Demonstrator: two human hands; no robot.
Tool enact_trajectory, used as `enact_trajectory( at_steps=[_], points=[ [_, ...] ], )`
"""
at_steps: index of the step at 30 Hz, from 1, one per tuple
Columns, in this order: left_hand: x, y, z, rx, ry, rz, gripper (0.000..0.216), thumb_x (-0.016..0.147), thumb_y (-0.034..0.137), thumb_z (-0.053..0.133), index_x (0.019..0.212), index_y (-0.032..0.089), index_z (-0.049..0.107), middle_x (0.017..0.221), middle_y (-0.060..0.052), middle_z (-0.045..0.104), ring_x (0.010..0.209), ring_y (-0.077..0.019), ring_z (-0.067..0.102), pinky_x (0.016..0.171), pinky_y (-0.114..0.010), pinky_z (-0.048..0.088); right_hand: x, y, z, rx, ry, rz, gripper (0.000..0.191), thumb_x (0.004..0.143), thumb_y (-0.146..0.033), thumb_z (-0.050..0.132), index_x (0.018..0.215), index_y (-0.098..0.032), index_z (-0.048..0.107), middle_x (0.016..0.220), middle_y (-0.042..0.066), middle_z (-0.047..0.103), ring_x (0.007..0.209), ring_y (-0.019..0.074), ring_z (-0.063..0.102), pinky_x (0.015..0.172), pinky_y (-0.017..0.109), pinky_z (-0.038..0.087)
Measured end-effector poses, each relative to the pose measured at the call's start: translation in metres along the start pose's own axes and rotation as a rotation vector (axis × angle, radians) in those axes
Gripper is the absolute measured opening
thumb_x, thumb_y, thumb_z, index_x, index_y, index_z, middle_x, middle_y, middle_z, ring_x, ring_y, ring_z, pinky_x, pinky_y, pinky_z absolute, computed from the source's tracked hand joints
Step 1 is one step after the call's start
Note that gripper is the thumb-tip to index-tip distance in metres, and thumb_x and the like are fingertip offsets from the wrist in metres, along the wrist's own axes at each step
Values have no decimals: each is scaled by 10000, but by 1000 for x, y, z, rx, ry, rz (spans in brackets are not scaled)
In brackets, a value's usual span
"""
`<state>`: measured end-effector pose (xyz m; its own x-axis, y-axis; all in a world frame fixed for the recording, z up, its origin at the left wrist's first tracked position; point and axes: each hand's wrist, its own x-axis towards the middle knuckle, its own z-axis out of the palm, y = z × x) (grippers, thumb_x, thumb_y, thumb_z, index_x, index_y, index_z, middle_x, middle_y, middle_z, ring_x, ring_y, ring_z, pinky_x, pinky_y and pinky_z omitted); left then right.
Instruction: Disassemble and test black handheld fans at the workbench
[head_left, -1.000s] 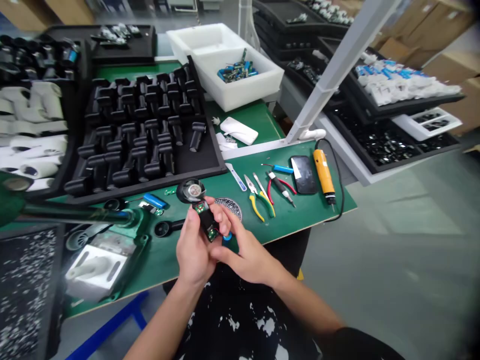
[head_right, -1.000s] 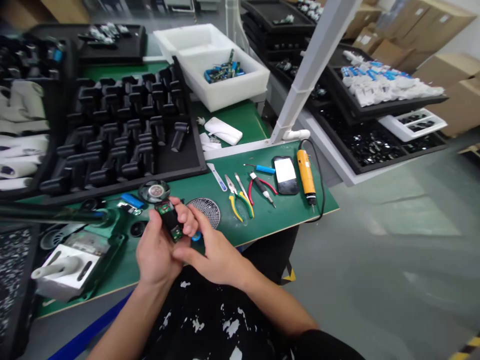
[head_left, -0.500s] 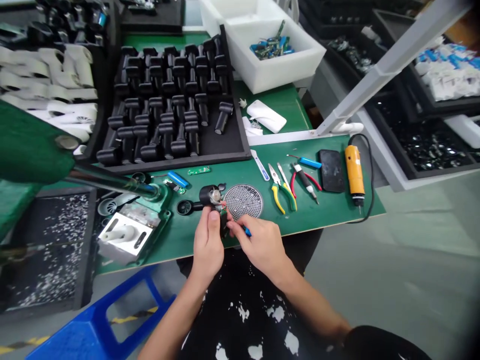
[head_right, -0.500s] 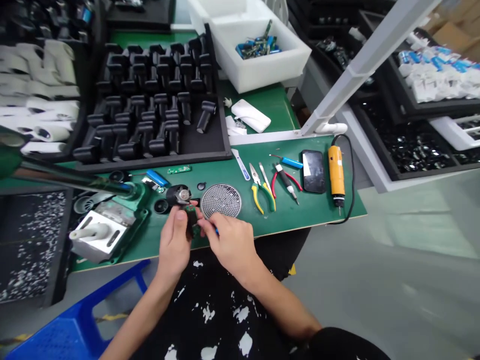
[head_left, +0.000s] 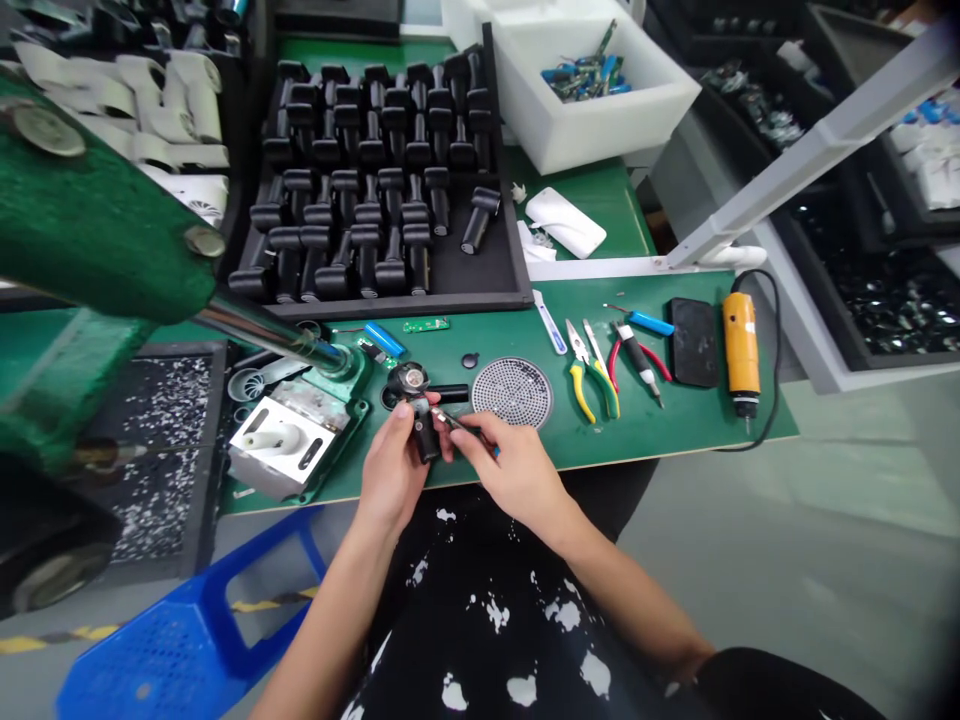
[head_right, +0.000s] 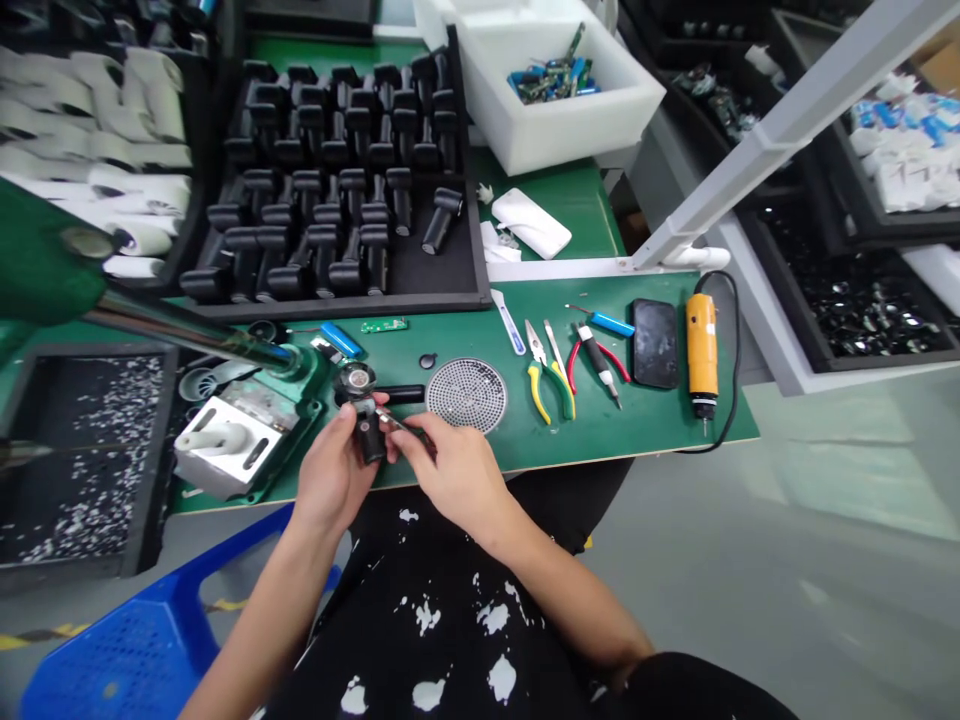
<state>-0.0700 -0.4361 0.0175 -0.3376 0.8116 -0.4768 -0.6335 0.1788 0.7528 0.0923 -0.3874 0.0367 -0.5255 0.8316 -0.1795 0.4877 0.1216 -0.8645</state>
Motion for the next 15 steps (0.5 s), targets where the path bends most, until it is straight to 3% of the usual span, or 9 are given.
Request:
enact_trajectory(
  at_steps=[4,11,15],
  points=[
    [13,2,3,-30,-68,-16,381,982,430,668,1173,108,743,787,-44,634,657,-158,617,557,-266,526,1,5,1,20,21,10,355,1121,-439,398,946,-244,637,707,-20,635,619,145,579,647,299,399],
    [46,11,22,-13,-212,-34,385,1003,396,566,1174,85,717,739,-5,521,576,-109,496,536,-237,452,14,16,4,-186,160,-27,284,1108,-404,420,949,-245,594,842,9,679,759,190,637,685,310,389],
    [49,14,29,81,-266,-35,391,920,415,511,1100,111,679,707,37,395,512,-90,337,436,-205,302,20,22,-5,-10,170,-69,291,1108,-390,436,953,-237,630,875,7,700,807,176,649,746,300,442]
  ],
)
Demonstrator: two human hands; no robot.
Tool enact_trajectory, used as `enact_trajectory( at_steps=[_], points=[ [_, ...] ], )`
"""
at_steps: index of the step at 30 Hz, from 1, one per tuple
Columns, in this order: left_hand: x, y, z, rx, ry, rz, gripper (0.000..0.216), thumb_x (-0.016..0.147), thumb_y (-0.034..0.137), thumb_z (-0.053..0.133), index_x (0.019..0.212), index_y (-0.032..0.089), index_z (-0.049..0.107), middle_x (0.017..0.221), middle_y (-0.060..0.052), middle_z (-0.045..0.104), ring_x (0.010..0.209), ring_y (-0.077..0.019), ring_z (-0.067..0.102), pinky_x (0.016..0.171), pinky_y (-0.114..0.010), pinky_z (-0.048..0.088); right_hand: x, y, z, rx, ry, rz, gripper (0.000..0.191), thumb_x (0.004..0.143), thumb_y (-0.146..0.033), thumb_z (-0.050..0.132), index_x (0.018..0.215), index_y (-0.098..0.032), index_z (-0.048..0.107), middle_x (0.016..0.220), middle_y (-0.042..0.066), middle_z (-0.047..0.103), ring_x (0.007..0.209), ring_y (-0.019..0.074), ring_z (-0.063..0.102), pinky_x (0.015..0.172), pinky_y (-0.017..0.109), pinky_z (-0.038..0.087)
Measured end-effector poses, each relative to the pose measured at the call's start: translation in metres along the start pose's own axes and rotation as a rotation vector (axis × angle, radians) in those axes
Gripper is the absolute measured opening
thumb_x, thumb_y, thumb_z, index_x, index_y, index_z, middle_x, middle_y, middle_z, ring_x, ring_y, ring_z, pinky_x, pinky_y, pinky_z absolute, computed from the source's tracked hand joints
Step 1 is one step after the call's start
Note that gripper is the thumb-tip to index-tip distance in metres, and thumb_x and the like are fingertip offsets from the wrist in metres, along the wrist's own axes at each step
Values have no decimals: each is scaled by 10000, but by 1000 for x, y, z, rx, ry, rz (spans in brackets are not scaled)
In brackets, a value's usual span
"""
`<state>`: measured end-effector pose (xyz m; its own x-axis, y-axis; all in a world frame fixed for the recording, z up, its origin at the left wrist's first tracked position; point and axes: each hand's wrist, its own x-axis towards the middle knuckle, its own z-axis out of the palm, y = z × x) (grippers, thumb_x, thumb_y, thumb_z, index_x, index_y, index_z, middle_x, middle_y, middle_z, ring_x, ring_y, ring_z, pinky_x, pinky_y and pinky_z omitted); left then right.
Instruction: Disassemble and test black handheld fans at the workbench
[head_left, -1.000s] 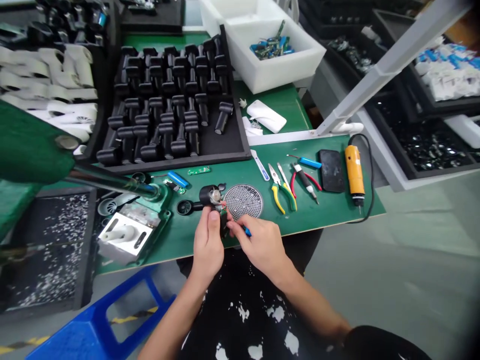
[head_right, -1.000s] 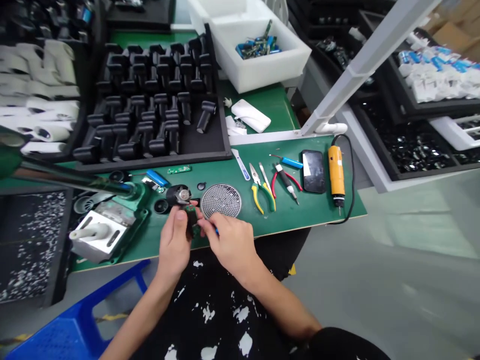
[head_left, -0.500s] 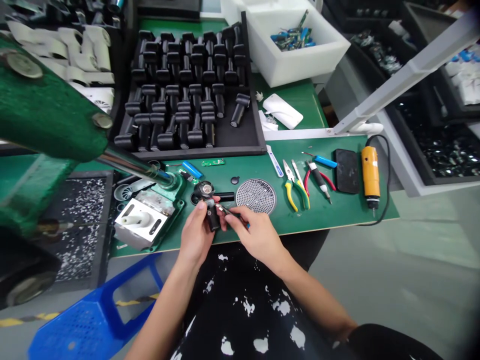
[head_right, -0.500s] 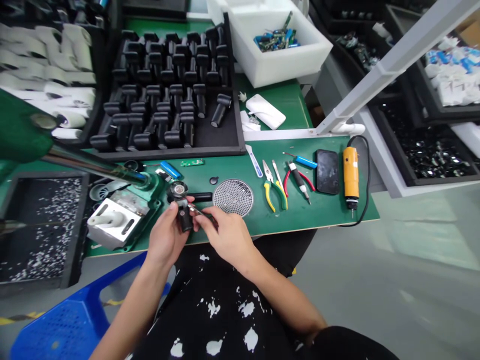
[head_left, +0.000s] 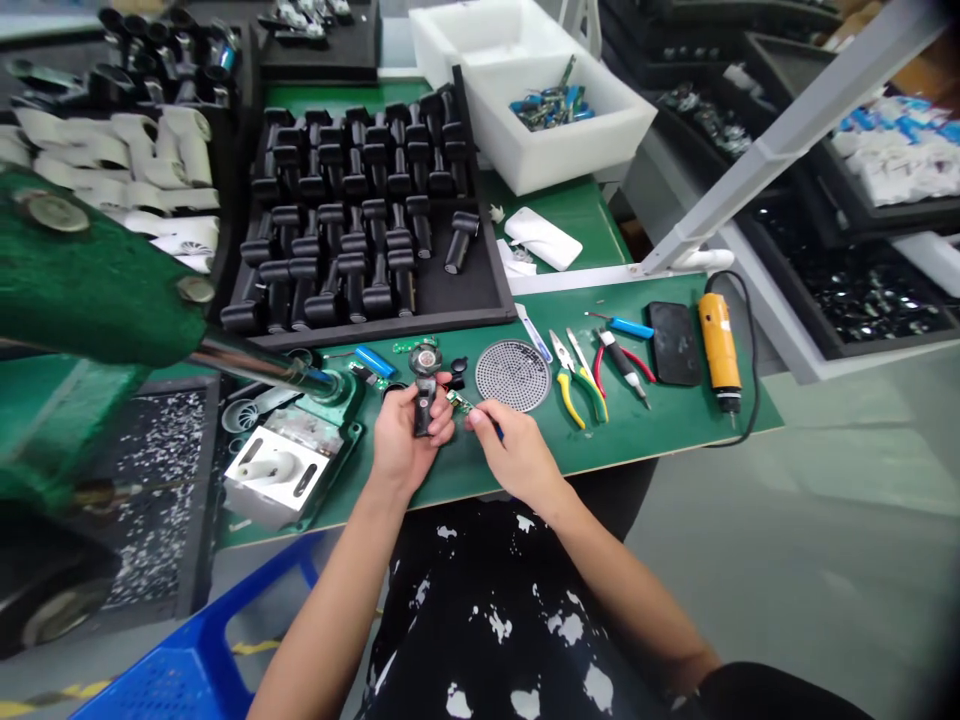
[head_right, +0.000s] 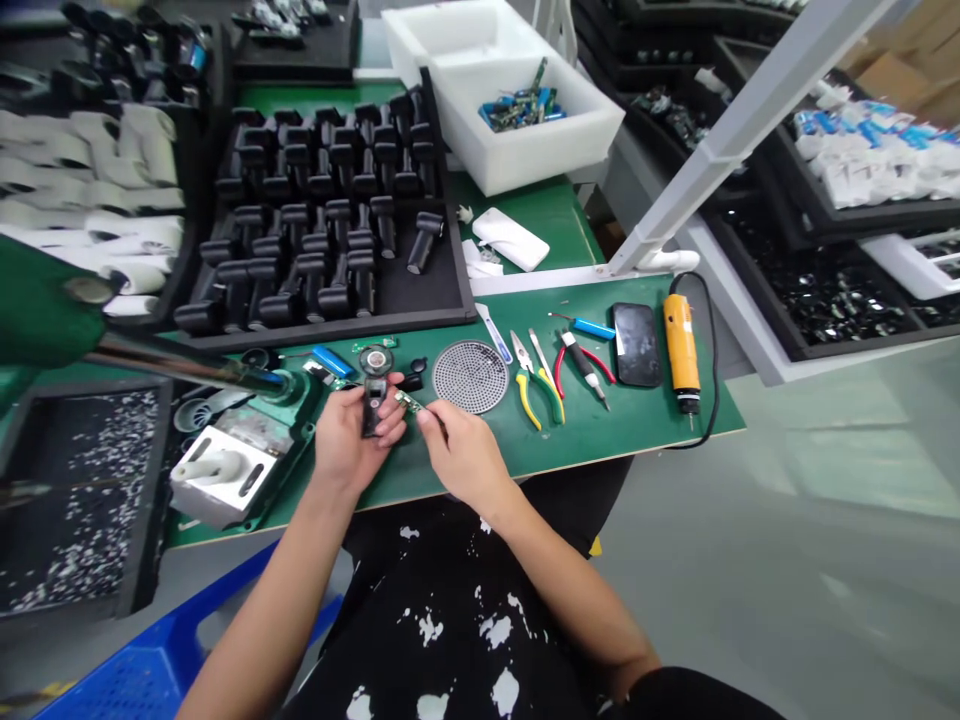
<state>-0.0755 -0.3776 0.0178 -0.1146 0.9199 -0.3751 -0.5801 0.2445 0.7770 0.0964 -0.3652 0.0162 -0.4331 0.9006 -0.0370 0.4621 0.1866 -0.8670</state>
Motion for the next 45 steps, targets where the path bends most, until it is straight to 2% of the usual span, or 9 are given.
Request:
enact_trajectory(
  at_steps=[9,14,18,23,30,35,38,41,45],
  points=[
    [-37,-8,-12,599,223,70,219,951,428,635,896,219,668,757,-19,599,646,-177,524,552,-266,332,-16,7,-24,92,-15,35,289,1067,-385,547,908,-221,724,844,12,710,802,173,648,753,312,463],
    [-39,1,-26,1326,213,232,197,967,399,627,861,245,691,820,-30,627,726,-214,551,651,-314,329,-29,9,-27,354,-294,235,311,1025,-457,614,943,-212,787,861,34,731,760,180,700,743,328,546],
    [-29,0,-29,1331,105,279,151,952,405,680,987,263,716,866,-21,686,765,-216,606,697,-320,396,-43,7,-4,825,-517,469,346,973,-513,685,978,-171,732,857,61,788,769,201,785,778,332,602],
    [-13,4,-23,1424,76,403,176,951,416,704,1005,284,808,1041,-51,686,977,-250,643,814,-344,449,-41,-7,29,1129,-382,518,368,951,-539,718,1060,-221,569,939,77,822,875,230,820,855,354,607],
    [-28,38,-18,1278,157,545,241,1034,368,587,1092,227,774,1125,-64,706,995,-228,674,922,-335,492,-4,-17,52,1212,-194,425,384,909,-529,763,1075,-259,545,906,9,786,887,205,799,897,351,599],
    [-37,33,-23,1286,83,336,300,994,491,637,1094,239,763,1090,-51,731,924,-230,678,785,-310,506,11,-20,64,994,-163,308,359,953,-579,660,1107,-255,656,1046,23,769,980,201,755,894,337,606],
    [-28,23,-26,1242,82,293,324,967,525,663,1104,247,759,1124,-56,755,958,-248,697,779,-310,506,7,-20,40,709,-221,171,328,1021,-508,579,1203,-271,714,1121,20,780,1024,196,742,977,367,580],
    [-22,18,-24,1124,52,178,344,952,560,671,1092,253,742,1073,-56,787,906,-251,736,757,-314,525,-2,-10,-21,353,-181,108,267,1003,-457,637,1174,-294,762,1083,14,805,947,198,754,919,370,589],
    [-23,22,-17,1192,33,131,338,965,565,638,1071,256,726,902,-36,786,686,-215,699,656,-307,493,-1,27,-118,-135,484,225,313,1045,-472,536,1065,-230,733,900,65,777,823,221,734,828,386,570]
  ],
)
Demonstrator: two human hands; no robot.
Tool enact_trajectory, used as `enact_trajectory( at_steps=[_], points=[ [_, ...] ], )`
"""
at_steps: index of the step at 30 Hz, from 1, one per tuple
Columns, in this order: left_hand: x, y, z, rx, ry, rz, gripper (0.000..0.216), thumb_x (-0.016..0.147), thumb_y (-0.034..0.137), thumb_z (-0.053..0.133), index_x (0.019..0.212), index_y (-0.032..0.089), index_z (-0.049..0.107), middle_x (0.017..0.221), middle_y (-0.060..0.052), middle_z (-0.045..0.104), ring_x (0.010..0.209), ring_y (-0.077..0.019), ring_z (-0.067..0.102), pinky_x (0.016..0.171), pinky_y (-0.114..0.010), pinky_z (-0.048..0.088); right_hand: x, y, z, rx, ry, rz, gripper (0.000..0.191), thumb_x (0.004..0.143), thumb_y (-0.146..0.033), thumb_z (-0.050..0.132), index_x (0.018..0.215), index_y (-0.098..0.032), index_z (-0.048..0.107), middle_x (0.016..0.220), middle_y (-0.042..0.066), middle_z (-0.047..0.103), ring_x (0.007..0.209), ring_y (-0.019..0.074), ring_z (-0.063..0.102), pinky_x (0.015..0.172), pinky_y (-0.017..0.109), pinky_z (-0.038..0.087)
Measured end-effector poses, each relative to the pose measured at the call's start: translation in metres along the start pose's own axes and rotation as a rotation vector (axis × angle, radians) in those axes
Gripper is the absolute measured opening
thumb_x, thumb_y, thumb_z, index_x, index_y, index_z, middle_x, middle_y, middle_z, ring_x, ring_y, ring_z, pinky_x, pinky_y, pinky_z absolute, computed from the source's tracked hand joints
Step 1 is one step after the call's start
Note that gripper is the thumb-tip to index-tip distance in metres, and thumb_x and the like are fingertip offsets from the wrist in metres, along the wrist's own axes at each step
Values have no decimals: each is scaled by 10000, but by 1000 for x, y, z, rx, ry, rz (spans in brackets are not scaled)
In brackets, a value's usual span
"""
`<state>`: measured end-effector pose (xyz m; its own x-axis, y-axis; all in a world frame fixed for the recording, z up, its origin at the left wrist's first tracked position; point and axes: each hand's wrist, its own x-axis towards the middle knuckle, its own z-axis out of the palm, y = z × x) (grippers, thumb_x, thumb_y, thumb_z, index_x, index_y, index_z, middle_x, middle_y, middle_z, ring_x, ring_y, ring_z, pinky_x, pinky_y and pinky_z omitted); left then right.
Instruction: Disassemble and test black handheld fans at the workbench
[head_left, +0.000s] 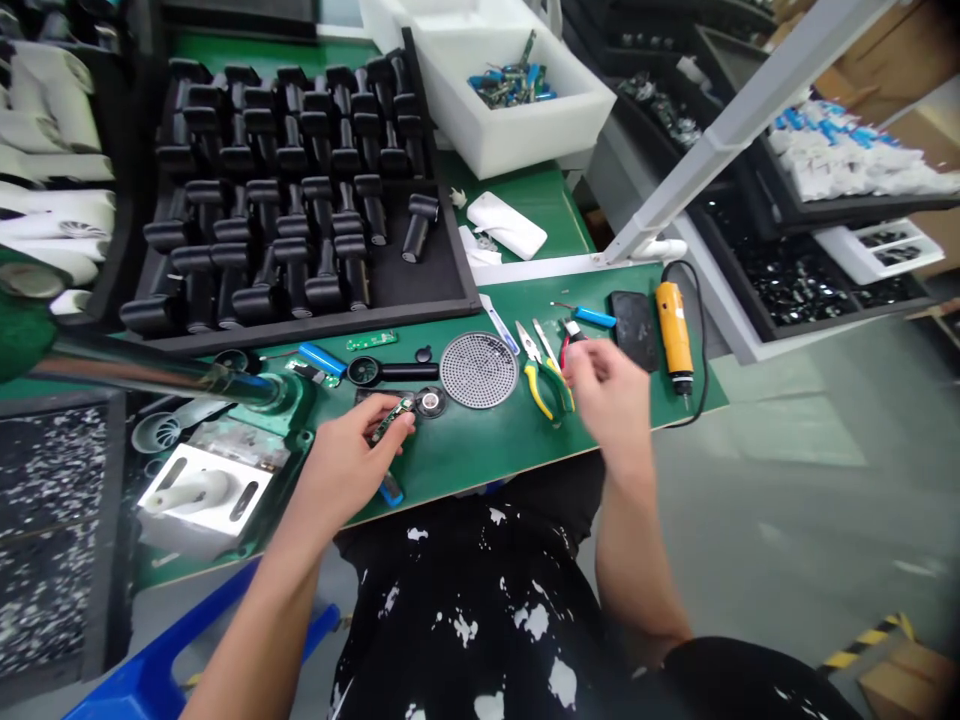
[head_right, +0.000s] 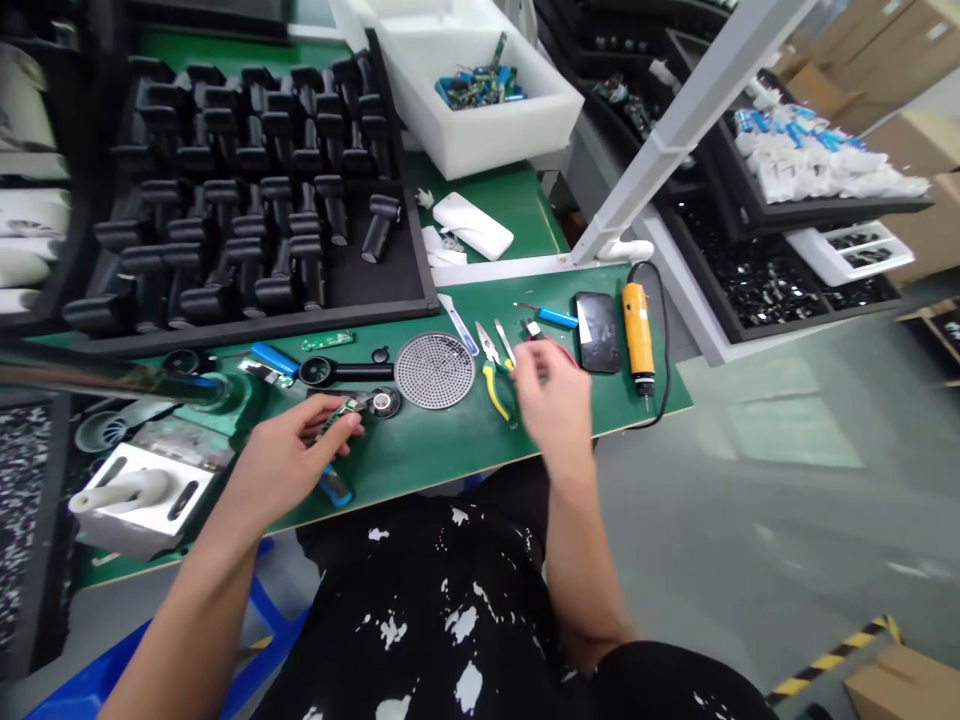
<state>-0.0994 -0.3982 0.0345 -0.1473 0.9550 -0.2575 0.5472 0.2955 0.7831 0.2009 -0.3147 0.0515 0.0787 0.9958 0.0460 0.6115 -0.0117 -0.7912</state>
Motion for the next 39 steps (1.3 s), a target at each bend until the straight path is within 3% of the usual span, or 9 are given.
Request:
enact_trajectory(
  at_steps=[5,9,13,19,26,29,32,35,39],
  points=[
    [4,9,-6,278,35,107,309,963,520,636,1088,269,766,864,-27,782,589,-199,608,626,-312,428,45,34,-12,-552,-105,79,344,976,-511,602,908,-199,732,830,121,750,823,295,709,800,424,528],
    [9,11,-11,333,33,150,307,949,508,646,1067,266,792,783,-39,772,589,-228,615,613,-322,421,59,30,5,-637,-147,64,325,949,-460,605,908,-158,720,850,171,727,804,301,684,774,430,514],
    [10,13,-14,339,41,158,304,935,499,659,1051,250,788,757,-34,766,575,-231,618,600,-322,426,69,24,-3,-542,-197,49,223,861,-339,648,683,-205,641,674,77,682,677,232,637,720,369,486],
    [10,16,-18,297,22,167,279,937,486,651,1019,250,775,718,-21,743,546,-217,584,586,-316,402,71,27,-26,-275,-111,122,208,839,-380,654,727,-206,641,656,32,680,612,182,594,606,318,427],
    [10,14,-22,347,-50,120,287,967,523,603,1069,289,735,713,12,706,575,-203,599,611,-299,405,80,16,-30,442,-69,155,239,926,-432,505,761,-260,483,542,-71,339,432,108,290,423,268,228],
    [9,13,-22,352,-54,92,300,972,532,591,1098,287,712,645,25,659,566,-207,592,612,-299,400,74,2,-26,431,-35,50,346,970,-506,452,731,-268,377,631,-42,346,511,120,402,477,271,348],
    [8,13,-23,355,-64,67,340,981,567,573,1116,285,706,602,34,622,558,-206,579,609,-299,392,51,-13,-16,363,-2,-103,370,985,-498,470,726,-250,380,877,54,575,891,189,647,776,347,549],
    [8,13,-24,351,-72,80,371,1000,589,543,1108,281,719,710,19,690,593,-192,588,632,-298,402,14,-28,2,570,-209,-131,381,992,-492,506,723,-236,418,1084,90,655,1155,254,642,959,433,559],
    [8,11,-24,328,-73,142,342,1022,535,545,1118,258,720,1013,-11,771,688,-175,620,701,-295,439,-34,-40,35,990,-776,155,392,996,-550,559,788,-235,452,984,74,667,909,229,675,700,384,615]
  ],
)
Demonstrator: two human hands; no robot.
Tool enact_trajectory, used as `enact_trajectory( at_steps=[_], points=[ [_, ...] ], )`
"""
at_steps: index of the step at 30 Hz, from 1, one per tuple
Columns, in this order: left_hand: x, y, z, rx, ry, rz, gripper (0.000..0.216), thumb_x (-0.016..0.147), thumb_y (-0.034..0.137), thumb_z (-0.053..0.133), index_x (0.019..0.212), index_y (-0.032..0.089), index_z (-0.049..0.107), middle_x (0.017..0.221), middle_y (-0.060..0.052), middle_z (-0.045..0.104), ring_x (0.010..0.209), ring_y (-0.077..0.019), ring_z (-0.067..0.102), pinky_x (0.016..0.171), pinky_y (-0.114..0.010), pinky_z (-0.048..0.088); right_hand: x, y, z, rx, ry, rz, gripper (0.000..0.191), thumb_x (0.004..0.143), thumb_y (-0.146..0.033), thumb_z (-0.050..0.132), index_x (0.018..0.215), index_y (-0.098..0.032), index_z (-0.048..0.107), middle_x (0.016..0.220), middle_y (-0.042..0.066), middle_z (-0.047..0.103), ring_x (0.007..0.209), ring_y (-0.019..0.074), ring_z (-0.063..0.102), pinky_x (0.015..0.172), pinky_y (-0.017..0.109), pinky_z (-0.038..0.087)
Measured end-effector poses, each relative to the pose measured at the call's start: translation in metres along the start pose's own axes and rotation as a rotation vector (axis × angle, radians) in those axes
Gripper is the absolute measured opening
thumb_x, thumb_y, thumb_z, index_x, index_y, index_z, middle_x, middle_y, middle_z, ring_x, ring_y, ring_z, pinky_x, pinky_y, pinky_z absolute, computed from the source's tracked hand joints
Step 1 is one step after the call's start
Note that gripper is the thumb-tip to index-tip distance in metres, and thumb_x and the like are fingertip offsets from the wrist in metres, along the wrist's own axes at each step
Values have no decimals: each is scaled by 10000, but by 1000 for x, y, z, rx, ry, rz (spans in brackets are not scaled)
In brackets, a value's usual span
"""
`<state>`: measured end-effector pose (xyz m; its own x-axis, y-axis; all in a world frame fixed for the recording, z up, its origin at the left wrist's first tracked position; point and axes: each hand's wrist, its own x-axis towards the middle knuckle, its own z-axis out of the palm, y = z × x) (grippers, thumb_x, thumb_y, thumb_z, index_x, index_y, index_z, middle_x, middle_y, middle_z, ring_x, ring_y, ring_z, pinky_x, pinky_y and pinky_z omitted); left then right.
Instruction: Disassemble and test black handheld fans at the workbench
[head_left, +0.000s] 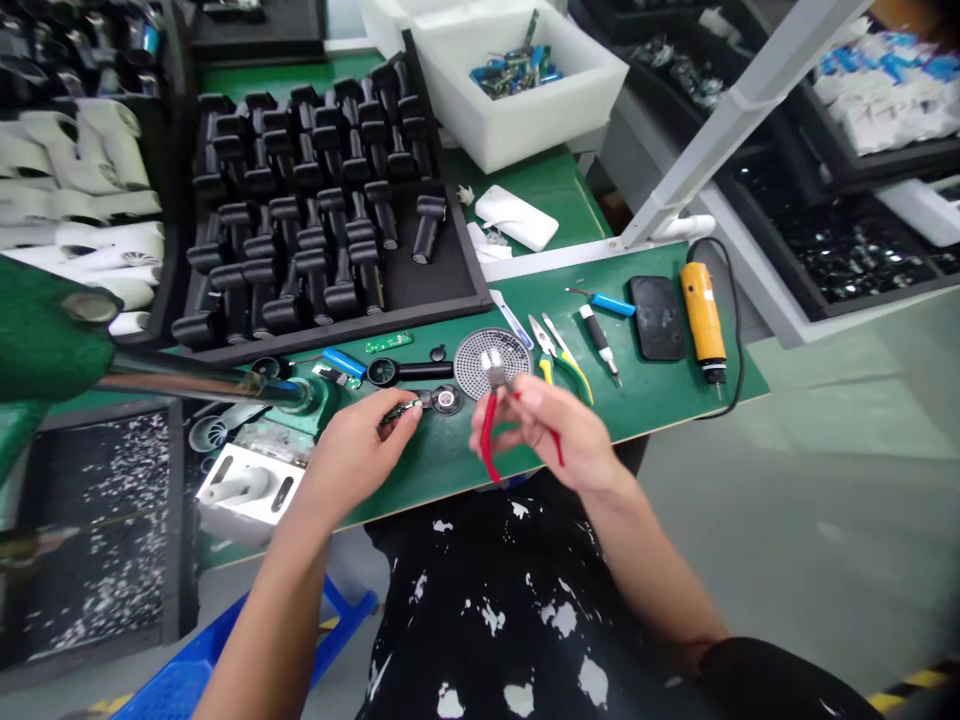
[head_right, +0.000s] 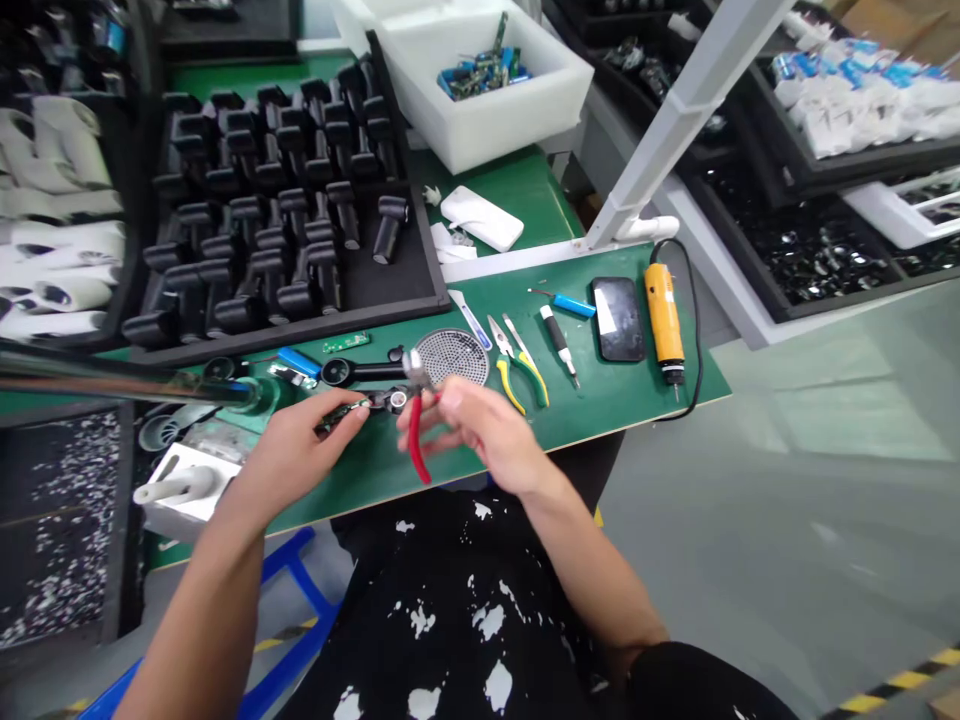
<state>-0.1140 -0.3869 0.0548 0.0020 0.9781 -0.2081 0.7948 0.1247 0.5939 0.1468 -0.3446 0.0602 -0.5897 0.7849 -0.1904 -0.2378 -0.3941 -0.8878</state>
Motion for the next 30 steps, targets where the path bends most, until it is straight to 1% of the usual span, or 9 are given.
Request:
enact_trajectory(
  at_steps=[2,4,7,8,10,12,17,25,30],
  points=[
    [0,-1,1,-12,11,15,320,1025,509,554,1116,249,716,1050,-16,770,719,-175,627,719,-292,447,0,18,13,80,-62,132,381,1002,-556,574,826,-226,501,972,61,654,797,190,648,578,319,585],
    [-1,-3,2,-16,14,19,297,1025,489,563,1113,247,710,1033,-11,766,723,-173,625,721,-291,447,2,31,20,21,-43,214,370,1020,-552,556,866,-215,560,968,51,642,772,167,627,554,280,552],
    [-3,-5,4,-9,2,21,267,1028,461,563,1123,251,697,987,2,758,703,-165,615,715,-293,440,4,36,22,-156,-73,307,319,1047,-503,524,936,-213,597,975,41,658,851,162,621,711,291,546],
    [-4,-5,4,-9,0,21,261,1029,455,561,1123,252,696,963,7,754,697,-164,612,712,-293,437,4,35,22,-212,-108,324,258,1046,-454,532,967,-216,595,983,36,666,867,159,614,765,301,535],
    [-5,-6,6,-18,5,18,255,1030,450,561,1120,254,698,920,12,746,692,-164,611,705,-293,433,4,32,22,-314,-176,339,125,1024,-344,551,1027,-223,584,1001,27,671,849,151,591,800,307,504],
    [-6,-7,8,-34,23,16,251,1027,446,568,1116,255,704,913,14,744,696,-162,614,701,-291,435,4,29,24,-379,-208,330,92,1002,-287,550,1070,-230,571,1019,22,655,829,148,566,788,308,483],
    [-7,-9,12,-51,66,38,222,1015,409,592,1104,251,719,990,13,755,720,-150,621,714,-283,449,8,28,30,-481,-188,287,88,1018,-316,511,1030,-238,551,1004,13,614,869,167,551,798,324,460],
    [-8,-9,16,2,111,88,202,1008,355,603,1113,232,722,1015,-4,752,806,-162,669,758,-279,476,5,33,34,-687,-103,127,302,1089,-460,449,886,-236,445,943,-11,530,887,169,534,847,345,417],
    [-7,-9,17,3,122,126,190,1015,343,595,1105,232,720,997,-5,741,785,-156,661,761,-277,479,5,35,35,-699,-73,120,337,1096,-495,444,882,-235,450,922,-19,540,856,160,530,788,320,390]
  ],
)
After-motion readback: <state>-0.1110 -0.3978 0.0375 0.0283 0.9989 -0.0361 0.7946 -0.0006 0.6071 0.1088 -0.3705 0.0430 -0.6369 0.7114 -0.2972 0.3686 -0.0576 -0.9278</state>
